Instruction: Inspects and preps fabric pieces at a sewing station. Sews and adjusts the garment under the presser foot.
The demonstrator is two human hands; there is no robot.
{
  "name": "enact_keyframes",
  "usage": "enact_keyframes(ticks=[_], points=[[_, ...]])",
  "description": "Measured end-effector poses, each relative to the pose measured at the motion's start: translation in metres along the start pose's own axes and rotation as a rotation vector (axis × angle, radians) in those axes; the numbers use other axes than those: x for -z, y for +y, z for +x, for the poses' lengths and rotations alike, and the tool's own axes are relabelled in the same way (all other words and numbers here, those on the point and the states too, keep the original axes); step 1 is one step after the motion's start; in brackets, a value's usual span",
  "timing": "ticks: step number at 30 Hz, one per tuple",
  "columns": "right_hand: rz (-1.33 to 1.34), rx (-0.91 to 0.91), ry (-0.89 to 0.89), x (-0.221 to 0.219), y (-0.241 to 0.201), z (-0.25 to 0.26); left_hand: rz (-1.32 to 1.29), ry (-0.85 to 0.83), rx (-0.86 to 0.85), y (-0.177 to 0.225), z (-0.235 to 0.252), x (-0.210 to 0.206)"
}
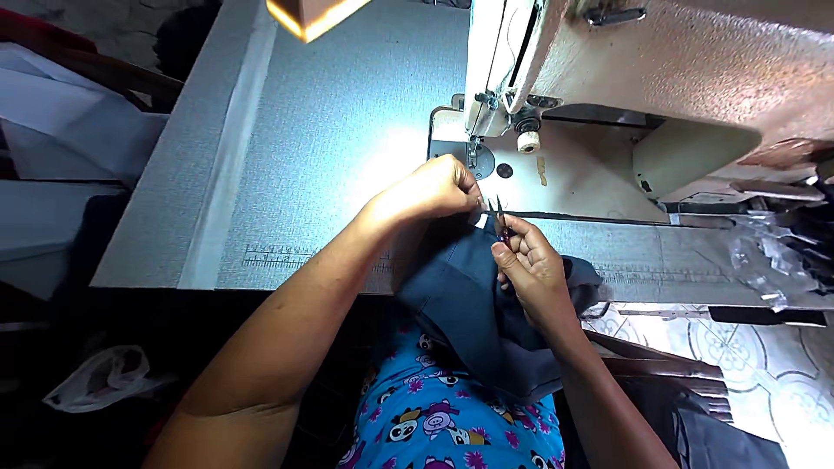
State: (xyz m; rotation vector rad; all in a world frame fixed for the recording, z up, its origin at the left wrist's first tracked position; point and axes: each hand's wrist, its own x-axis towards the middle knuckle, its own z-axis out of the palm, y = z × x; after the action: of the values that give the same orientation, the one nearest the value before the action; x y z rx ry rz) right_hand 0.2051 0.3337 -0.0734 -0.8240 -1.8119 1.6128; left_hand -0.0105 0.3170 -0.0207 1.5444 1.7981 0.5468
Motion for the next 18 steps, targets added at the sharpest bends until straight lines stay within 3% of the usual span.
enact_keyframes(ticks=[7, 18], points=[[-0.029, -0.163, 0.019, -0.003, -0.013, 0.009, -0.147, 0.155, 0.069, -0.001, 0.001, -0.001], [-0.106, -0.15, 0.001, -0.005, -0.013, 0.012, 0.098, 0.415, -0.234, 0.007, -0.01, -0.028]])
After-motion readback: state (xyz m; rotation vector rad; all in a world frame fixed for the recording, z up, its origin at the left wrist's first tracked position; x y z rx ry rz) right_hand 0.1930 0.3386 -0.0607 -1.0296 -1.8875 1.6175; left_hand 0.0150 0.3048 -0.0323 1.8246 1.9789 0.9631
